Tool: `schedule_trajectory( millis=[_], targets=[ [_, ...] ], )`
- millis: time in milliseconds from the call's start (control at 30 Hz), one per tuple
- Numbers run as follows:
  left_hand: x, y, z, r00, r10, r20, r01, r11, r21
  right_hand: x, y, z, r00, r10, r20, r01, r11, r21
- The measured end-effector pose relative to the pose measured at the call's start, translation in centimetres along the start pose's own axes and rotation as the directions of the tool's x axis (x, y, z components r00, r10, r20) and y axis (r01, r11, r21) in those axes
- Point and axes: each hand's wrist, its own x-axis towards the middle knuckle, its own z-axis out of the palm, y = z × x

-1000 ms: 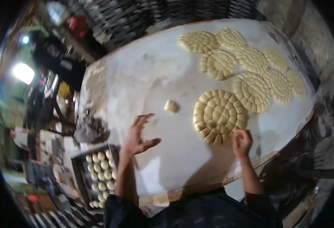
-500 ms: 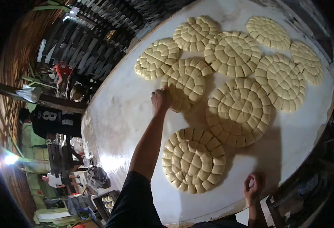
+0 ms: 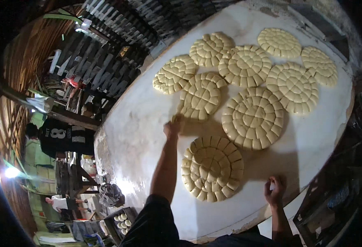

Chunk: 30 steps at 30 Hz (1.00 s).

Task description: The person places small dough balls into a baking tray and manually shapes larger pieces of dough into patterned round loaves on a floured table.

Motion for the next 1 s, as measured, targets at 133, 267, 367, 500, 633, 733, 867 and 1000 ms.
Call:
schedule_trajectory(
  millis=[133, 267, 367, 500, 633, 733, 867, 1000],
  targets=[
    [-12.8, -2.4, -3.1, 0.96, 0.031, -0.277, -0.085, 0.979, -0.185, -0.5, 1.1, 0.7, 0.99, -0.056, -0.132, 0.058, 0.998, 0.013],
    [-22.1, -15.3, -5.5, 0.854, -0.07, -0.516, -0.168, 0.901, -0.4, 0.1, 1.3, 2.3, 0.992, -0.102, -0.075, 0.111, 0.985, 0.132],
    [-31.3, -19.8, -8.8, 0.991, -0.12, -0.054, 0.048, 0.713, -0.699, -0.2, 1.0, 2.8, 0.979, 0.021, -0.202, 0.047, 0.944, 0.326],
    [-42.8, -26.5, -13.5, 0.973, -0.012, 0.232, 0.232, 0.028, -0.972, -7.1, -12.1, 5.4, 0.976, -0.156, 0.152, 0.056, 0.855, 0.515],
    [-48.5, -32.9, -15.7, 0.962, 0.073, 0.263, 0.272, -0.206, -0.94, -23.0, -21.7, 15.8, 0.649, -0.627, 0.43, 0.296, 0.729, 0.617],
    [-50.1, -36.7, -17.6, 0.97, 0.083, 0.228, 0.243, -0.302, -0.922, -31.4, -31.5, 16.3, 0.856, -0.24, 0.458, -0.18, 0.691, 0.7],
    [-50.6, -37.8, -22.0, 0.987, 0.163, -0.003, -0.059, 0.335, -0.941, -28.9, -26.0, 20.8, 0.795, -0.153, 0.587, -0.33, 0.703, 0.63],
    [-53.0, -40.3, -23.7, 0.991, 0.036, -0.127, -0.125, 0.571, -0.811, -25.8, -27.7, 16.3, 0.697, -0.1, 0.71, -0.514, 0.621, 0.592]
  ],
)
